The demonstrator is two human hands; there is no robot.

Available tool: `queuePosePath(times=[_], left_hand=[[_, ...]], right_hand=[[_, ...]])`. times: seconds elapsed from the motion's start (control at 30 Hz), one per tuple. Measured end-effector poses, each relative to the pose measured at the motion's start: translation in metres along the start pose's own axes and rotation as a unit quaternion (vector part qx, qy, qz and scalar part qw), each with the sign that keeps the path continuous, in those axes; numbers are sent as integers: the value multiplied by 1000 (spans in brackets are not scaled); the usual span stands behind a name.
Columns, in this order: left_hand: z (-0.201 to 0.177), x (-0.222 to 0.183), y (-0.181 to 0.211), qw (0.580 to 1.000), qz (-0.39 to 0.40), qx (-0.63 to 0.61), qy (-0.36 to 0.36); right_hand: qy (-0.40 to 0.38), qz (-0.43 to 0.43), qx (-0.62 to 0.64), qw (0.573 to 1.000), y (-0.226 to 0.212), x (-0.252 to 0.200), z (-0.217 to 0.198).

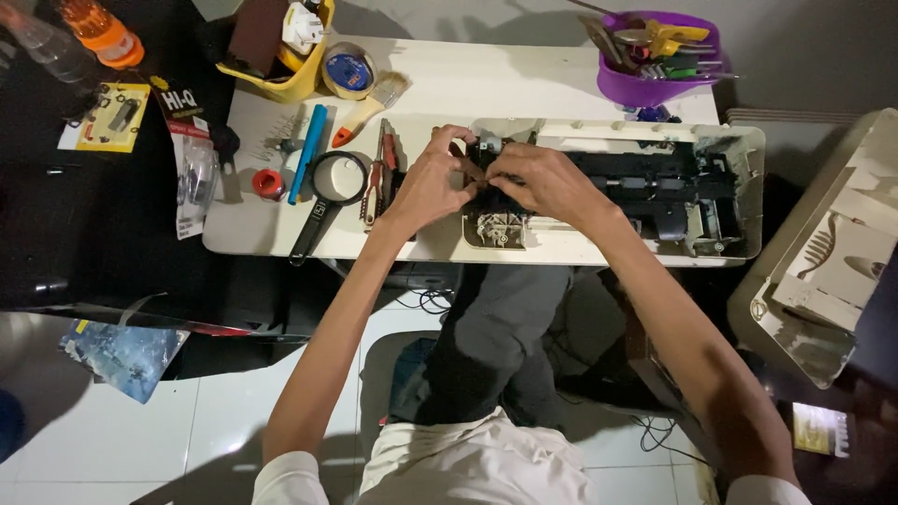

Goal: Disassembling and inspecting the internal components of a printer on a repair bench.

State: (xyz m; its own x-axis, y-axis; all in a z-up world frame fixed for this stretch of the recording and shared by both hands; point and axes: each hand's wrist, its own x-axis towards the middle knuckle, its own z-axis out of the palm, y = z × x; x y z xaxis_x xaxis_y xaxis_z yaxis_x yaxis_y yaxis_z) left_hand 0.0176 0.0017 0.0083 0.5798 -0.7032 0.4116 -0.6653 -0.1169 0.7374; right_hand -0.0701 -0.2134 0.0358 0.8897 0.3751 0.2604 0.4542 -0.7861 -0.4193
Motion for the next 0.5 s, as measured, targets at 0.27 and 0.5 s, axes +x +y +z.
queuePosePath(times=[0.27, 0.5], left_hand=[[9, 1, -19, 999, 15, 32, -6], [4, -1, -3, 999, 13, 38, 3]], right_hand=[[0, -25, -33, 999, 2, -1, 4], [-15, -27, -35, 999, 10, -1, 5]])
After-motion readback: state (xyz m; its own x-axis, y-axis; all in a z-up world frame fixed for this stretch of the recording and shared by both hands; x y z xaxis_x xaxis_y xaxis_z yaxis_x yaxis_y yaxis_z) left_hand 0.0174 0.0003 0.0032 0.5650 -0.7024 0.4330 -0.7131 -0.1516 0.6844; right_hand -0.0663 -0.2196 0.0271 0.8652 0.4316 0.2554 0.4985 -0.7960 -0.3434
